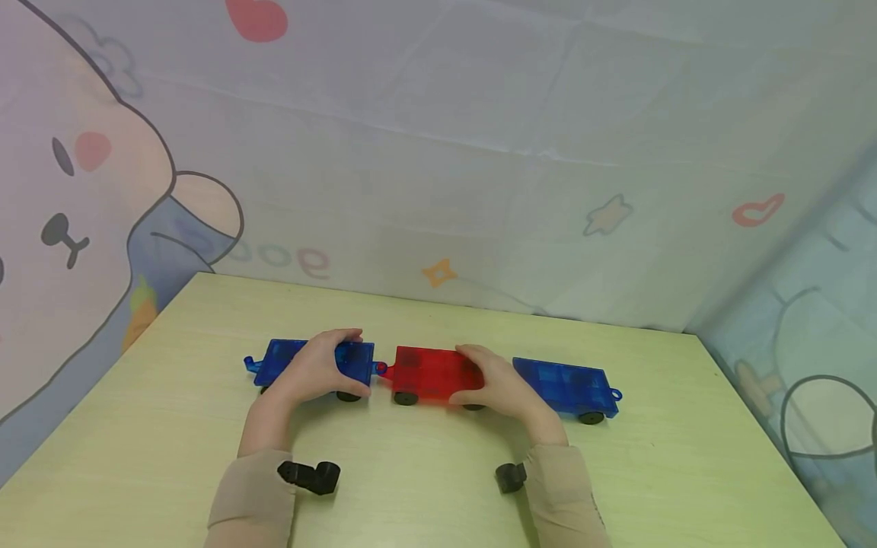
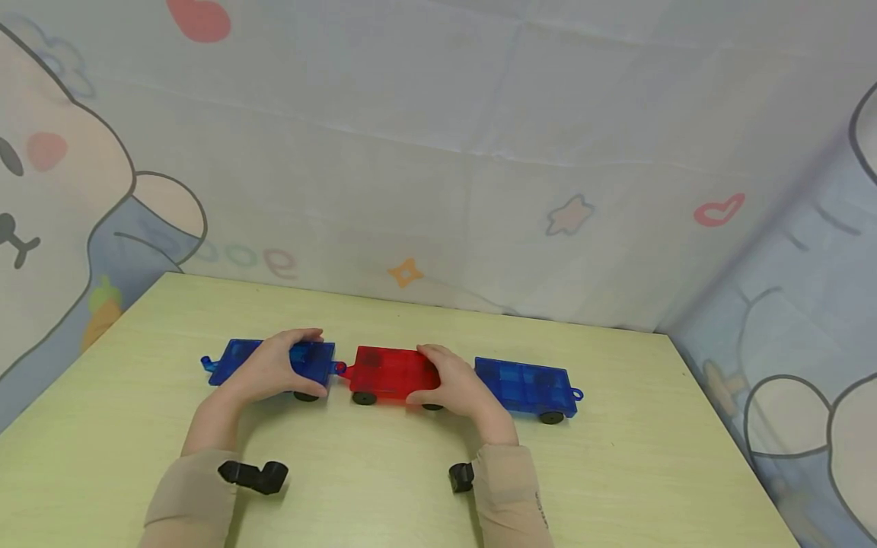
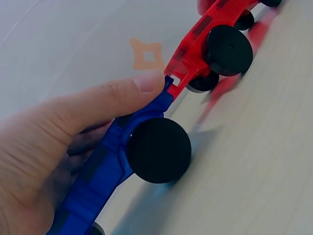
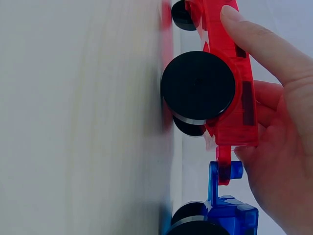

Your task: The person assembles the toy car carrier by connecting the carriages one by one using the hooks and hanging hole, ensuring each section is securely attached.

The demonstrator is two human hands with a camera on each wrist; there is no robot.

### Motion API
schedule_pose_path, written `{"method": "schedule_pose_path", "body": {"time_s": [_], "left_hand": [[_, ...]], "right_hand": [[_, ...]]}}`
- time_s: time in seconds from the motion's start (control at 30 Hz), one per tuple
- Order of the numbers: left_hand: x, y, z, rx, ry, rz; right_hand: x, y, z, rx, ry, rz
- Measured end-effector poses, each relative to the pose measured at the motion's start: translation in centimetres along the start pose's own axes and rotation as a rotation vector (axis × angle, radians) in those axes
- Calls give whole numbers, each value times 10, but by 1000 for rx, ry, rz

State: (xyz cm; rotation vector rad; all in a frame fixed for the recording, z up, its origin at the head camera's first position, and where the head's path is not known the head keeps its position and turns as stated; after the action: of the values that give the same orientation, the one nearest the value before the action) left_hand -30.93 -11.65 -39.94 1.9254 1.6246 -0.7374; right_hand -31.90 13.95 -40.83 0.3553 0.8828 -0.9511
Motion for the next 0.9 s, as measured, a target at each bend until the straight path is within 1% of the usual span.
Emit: {"method": "schedule_pose_path", "body": {"time_s": [0.33, 0.47, 0.9], "left_hand": [[2, -2, 2, -15, -3, 8], [2, -3, 3, -14, -8, 7], [1, -1, 2, -4, -25, 3]], "right_hand": [[0, 0, 0, -8, 17, -1], [0, 0, 1, 2, 1, 5], [0, 0, 1, 8, 12, 10]]}}
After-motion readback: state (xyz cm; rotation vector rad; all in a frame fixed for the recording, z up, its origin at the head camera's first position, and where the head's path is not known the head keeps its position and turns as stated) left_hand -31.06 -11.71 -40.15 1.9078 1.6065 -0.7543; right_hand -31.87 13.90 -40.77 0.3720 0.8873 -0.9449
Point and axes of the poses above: each hand's wrist, its own y-axis away from the middle knuckle, its own x-axis out of the palm, z = x × y, the point moved 8 cm from there along -y, towards the middle knuckle, and after that the axes turned 9 degrees about -x, right-handed, at the moved point
